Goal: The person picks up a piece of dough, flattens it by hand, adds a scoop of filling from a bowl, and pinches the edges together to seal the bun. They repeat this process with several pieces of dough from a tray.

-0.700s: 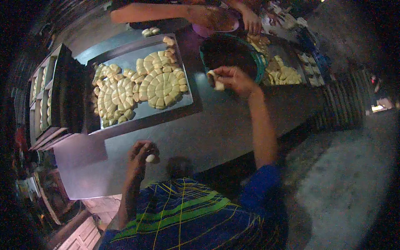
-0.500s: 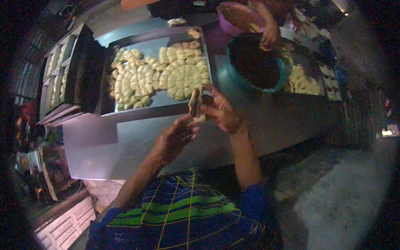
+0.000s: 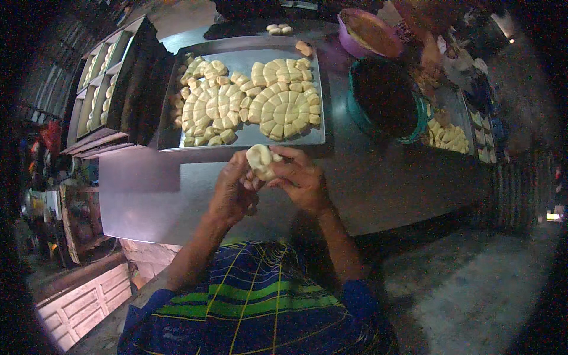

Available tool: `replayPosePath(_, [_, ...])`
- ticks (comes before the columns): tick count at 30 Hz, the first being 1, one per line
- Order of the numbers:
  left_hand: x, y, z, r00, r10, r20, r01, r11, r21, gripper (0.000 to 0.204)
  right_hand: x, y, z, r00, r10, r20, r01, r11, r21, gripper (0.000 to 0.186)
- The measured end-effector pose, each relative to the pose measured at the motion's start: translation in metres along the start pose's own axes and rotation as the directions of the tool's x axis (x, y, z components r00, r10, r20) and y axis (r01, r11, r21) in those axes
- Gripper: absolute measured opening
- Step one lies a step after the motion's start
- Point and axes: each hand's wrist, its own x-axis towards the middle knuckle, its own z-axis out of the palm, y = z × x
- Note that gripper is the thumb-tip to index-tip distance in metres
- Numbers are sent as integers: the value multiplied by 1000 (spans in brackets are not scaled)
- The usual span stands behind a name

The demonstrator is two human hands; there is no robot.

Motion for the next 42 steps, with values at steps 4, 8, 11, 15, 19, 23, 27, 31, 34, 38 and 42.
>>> replayPosePath(4, [-5, 5, 16, 954, 300, -1, -257, 820, 511, 25, 11, -26, -7, 962, -164, 216, 260, 785, -563, 38])
replayPosePath(8, [-20, 24, 3, 979, 188, 71, -186, 705, 684, 22, 21, -35, -7, 982, -47, 181, 129, 872, -472, 28])
replayPosePath(11, [-24, 30, -2, 992, 55, 116, -122, 687, 716, 26, 35, -42, -15, 979, 29, 203, 65, 894, -443, 25])
replayPosePath(15, [-24, 37, -2, 992, 97, 85, -129, 791, 598, 32, 31, -28, -19, 947, -97, 306, 212, 904, -371, 33])
replayPosePath(19, [-18, 28, -23, 990, -137, -27, 137, 911, 388, 36, 26, -41, 0, 950, -162, 268, 284, 806, -518, 42])
replayPosePath(23, [-21, 18, -32, 984, -146, -102, 161, 972, 171, 34, 14, -48, 43, 994, -88, 59, 106, 837, -536, 49])
replayPosePath(27, [-20, 8, -38, 983, -74, -169, 100, 983, 155, 28, 2, -44, 67, 991, -121, -54, 58, 760, -648, 46])
replayPosePath(31, [-24, 10, -32, 994, 53, -93, -17, 934, 356, 27, 2, -40, 64, 979, 24, -203, -136, 817, -560, 31])
replayPosePath(34, [-26, 17, -27, 996, 91, 25, -92, 883, 461, 28, 5, -44, 65, 838, 443, -319, -488, 869, -75, 20])
replayPosePath(38, [-25, 9, -22, 985, 169, -21, -137, 861, 489, 28, -3, -22, 64, 832, 460, -312, -478, 878, 21, 17])
replayPosePath(42, [-21, -4, -34, 974, 199, -106, -116, 845, 522, 28, -14, -10, 70, 942, 167, -293, -244, 937, -251, 23])
